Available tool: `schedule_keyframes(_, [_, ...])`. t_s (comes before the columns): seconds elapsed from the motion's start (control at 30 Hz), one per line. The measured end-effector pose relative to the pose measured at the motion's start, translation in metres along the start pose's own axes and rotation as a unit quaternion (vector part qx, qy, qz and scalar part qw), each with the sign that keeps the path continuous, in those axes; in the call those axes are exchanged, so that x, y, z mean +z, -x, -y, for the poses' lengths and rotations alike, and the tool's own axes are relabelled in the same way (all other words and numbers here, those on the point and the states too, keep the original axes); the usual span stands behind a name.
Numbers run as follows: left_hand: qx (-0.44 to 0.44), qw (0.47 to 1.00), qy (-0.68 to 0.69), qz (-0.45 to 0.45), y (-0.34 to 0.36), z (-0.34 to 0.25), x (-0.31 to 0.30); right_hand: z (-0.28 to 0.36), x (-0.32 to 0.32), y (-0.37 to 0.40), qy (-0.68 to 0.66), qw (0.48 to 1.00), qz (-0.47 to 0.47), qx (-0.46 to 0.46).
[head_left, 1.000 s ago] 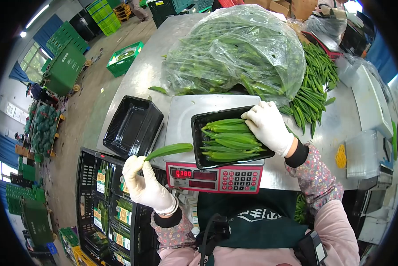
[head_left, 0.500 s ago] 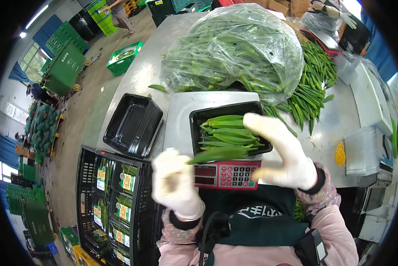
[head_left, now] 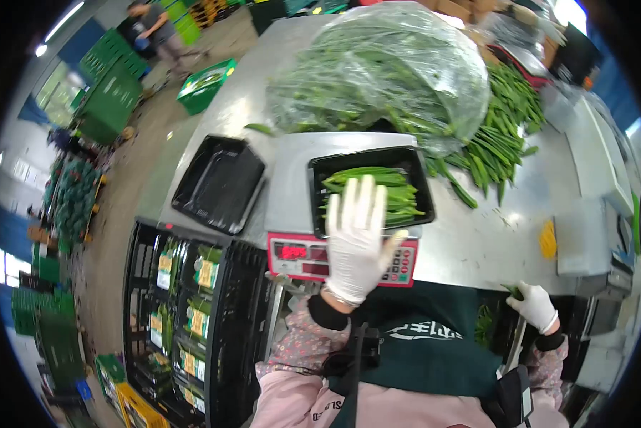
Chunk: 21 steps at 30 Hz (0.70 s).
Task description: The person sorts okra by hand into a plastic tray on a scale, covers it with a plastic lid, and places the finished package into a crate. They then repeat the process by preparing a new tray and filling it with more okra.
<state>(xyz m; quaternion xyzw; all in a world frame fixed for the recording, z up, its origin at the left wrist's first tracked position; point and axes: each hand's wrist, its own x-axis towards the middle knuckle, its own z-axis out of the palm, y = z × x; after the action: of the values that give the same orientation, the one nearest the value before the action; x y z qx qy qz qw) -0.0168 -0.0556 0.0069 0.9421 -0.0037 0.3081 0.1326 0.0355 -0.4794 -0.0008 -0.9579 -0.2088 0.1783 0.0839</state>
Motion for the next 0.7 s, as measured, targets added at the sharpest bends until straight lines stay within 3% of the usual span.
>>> schedule_keyframes(0.07, [0.001, 0.999, -0.011, 0.049, 0.007, 0.01, 0.015, -0.021, 0.002, 0.016, 0.072, 0.997, 0.014, 0.04])
schedule_keyframes(0.1, [0.007, 0.999, -0.017, 0.043, 0.007, 0.009, 0.018, -0.033, 0.014, 0.015, 0.152, 0.986, -0.063, 0.019])
schedule_keyframes(0.17, [0.008, 0.999, -0.029, 0.037, 0.008, 0.005, 0.018, -0.008, 0.01, -0.007, 0.11, 0.969, -0.22, -0.034])
schedule_keyframes(0.3, [0.059, 0.997, -0.014, -0.039, 0.021, -0.007, 0.015, 0.041, 0.021, -0.075, -0.126, 0.956, -0.262, -0.047])
schedule_keyframes(0.43, [0.132, 0.989, 0.004, -0.065, 0.06, -0.017, 0.021, 0.051, 0.064, -0.17, -0.11, 0.895, -0.421, -0.1])
schedule_keyframes(0.53, [0.123, 0.991, 0.015, -0.053, 0.089, -0.014, 0.022, 0.053, 0.075, -0.205, -0.061, 0.912, -0.402, -0.06])
schedule_keyframes(0.6, [0.088, 0.995, 0.027, -0.047, 0.104, -0.013, 0.016, 0.047, 0.081, -0.21, -0.181, 0.916, -0.356, -0.045])
schedule_keyframes(0.67, [0.062, 0.996, 0.021, -0.054, 0.121, -0.009, 0.014, 0.043, 0.089, -0.21, -0.348, 0.867, -0.354, -0.042])
schedule_keyframes(0.7, [0.046, 0.997, 0.028, -0.054, 0.128, -0.007, 0.013, 0.04, 0.087, -0.203, -0.473, 0.837, -0.276, 0.007])
